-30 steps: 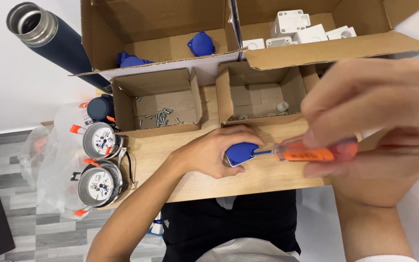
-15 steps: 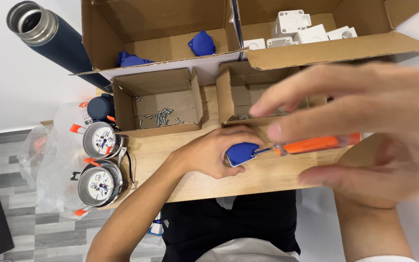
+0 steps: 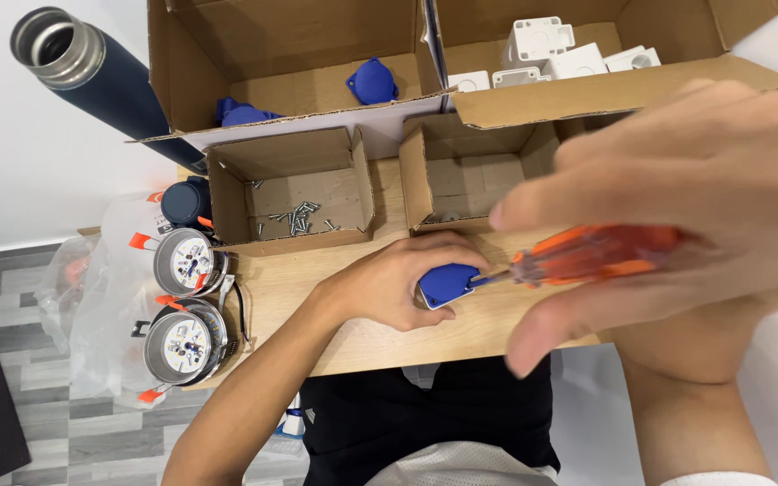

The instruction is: The person assembles electrical components on a wooden table. They use a screwdriver to tighten screws into blue and white plastic boxes, picking up screws from a cardboard box and placing the assembled items into a blue basket.

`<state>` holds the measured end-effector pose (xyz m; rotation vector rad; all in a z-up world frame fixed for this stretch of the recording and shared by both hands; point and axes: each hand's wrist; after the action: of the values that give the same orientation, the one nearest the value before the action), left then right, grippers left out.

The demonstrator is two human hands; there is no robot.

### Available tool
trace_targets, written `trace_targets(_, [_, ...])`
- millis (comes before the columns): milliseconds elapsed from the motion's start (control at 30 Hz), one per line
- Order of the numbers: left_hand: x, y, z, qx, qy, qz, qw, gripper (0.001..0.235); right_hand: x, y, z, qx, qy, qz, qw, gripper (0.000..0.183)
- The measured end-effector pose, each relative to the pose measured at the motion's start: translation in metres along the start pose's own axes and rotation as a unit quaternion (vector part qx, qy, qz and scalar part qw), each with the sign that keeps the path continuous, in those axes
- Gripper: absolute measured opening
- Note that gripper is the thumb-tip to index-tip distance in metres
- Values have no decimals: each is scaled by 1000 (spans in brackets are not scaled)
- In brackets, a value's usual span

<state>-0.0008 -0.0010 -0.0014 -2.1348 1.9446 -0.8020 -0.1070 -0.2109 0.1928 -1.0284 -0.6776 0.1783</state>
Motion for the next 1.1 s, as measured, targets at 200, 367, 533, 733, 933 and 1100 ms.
trace_targets(200, [2, -2, -4, -9, 2, -1, 1000, 63, 9, 0, 0, 37, -47, -7, 998, 70])
trace_targets(367, [0, 0, 0, -2, 22, -8, 1000, 62, -13, -15, -14, 186, -13, 107, 977, 34])
trace_targets(533, [-1, 1, 2, -6, 16, -4, 1000, 63, -10, -17, 0, 142, 10, 49, 989, 50])
trace_targets(733, [0, 0, 0, -4, 4, -6, 1000, 60, -8, -12, -21, 122, -25, 51, 991, 55])
trace_targets(933, [1, -1, -1, -8, 16, -4, 1000, 62, 0, -7, -7, 148, -35, 84, 985, 35])
trace_targets(1100, [0, 0, 1, 3, 3, 0, 1000, 58, -12, -19, -28, 279, -50, 276, 918, 52])
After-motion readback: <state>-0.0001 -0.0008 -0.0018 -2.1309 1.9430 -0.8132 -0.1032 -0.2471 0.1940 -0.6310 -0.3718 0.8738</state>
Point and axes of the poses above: each hand's wrist, its own x-axis towards the middle knuckle, its own y-axis out of the palm, z = x × y, and after that the axes turned 3 degrees about y, right-handed
